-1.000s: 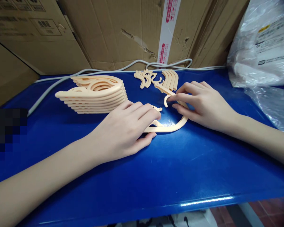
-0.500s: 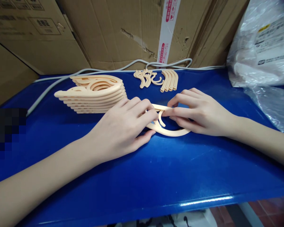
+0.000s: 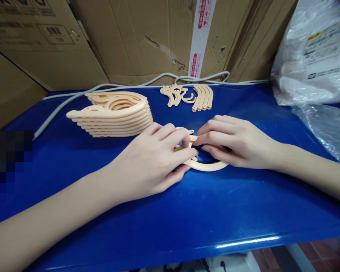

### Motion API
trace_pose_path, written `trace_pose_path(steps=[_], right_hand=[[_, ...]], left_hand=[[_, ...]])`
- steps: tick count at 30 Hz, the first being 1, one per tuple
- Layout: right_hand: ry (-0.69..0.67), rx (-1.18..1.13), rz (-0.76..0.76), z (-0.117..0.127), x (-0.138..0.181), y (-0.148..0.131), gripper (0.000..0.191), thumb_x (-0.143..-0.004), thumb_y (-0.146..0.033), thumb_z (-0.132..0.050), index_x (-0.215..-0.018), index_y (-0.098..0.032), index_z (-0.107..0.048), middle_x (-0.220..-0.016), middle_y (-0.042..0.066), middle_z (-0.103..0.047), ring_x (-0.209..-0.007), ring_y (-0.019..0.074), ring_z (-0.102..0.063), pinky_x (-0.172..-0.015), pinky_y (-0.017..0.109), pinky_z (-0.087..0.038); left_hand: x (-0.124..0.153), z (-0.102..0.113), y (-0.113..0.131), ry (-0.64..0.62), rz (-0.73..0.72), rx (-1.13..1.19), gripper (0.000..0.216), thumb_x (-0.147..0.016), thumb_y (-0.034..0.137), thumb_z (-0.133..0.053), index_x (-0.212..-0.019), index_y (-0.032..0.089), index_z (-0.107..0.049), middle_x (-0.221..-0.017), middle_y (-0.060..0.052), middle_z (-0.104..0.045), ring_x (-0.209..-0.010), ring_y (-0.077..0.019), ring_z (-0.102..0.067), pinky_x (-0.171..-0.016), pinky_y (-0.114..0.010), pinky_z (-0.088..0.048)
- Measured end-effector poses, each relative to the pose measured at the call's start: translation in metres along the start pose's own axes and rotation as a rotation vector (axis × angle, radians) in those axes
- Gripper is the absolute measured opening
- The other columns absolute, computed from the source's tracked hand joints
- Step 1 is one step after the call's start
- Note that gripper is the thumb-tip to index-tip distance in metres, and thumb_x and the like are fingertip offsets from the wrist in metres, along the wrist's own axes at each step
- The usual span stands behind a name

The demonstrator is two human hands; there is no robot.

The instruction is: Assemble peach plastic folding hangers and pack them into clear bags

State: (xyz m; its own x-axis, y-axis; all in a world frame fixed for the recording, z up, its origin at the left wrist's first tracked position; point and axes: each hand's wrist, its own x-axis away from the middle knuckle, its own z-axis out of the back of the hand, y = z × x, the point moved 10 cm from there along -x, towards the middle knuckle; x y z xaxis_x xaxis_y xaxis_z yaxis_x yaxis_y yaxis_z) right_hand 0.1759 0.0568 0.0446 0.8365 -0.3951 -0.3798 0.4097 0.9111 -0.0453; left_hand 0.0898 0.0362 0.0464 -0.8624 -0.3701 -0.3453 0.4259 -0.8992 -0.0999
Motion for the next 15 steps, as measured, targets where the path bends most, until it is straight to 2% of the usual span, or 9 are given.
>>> trace_pose_path(steps=[4, 9, 15], right_hand=[[-0.007, -0.173, -0.08, -0.002, -0.002, 0.004, 0.021, -0.1, -0.027, -0.052, -0.119, -0.022, -0.06, -0.104, 0.007, -0.072, -0.09, 0.0228, -0.063, -0.077, 0.038, -0.051], [0.048, -0.171, -0.114, 0.0, -0.002, 0.008, 0.02, -0.103, -0.029, -0.051, -0.114, -0.02, -0.064, -0.104, 0.009, -0.07, -0.094, 0.023, -0.064, -0.082, 0.04, -0.05], [0.076, -0.206, -0.255, -0.006, 0.002, 0.029, 0.033, -0.105, -0.03, -0.045, -0.122, -0.019, -0.071, -0.112, 0.012, -0.064, -0.108, 0.0249, -0.062, -0.096, 0.043, -0.051]], left_hand=[[0.001, -0.002, 0.006, -0.014, -0.018, 0.07, 0.017, -0.099, 0.023, -0.05, -0.095, 0.017, -0.066, -0.11, -0.01, -0.067, -0.096, -0.0252, -0.06, -0.08, -0.04, -0.043], [0.003, -0.005, 0.01, -0.005, -0.04, 0.13, 0.017, -0.098, 0.027, -0.052, -0.095, 0.016, -0.065, -0.106, -0.01, -0.067, -0.094, -0.0255, -0.059, -0.079, -0.04, -0.043], [0.001, -0.005, 0.017, -0.013, -0.068, 0.166, 0.015, -0.096, 0.021, -0.052, -0.093, 0.015, -0.065, -0.101, -0.007, -0.068, -0.093, -0.0234, -0.059, -0.084, -0.038, -0.043]])
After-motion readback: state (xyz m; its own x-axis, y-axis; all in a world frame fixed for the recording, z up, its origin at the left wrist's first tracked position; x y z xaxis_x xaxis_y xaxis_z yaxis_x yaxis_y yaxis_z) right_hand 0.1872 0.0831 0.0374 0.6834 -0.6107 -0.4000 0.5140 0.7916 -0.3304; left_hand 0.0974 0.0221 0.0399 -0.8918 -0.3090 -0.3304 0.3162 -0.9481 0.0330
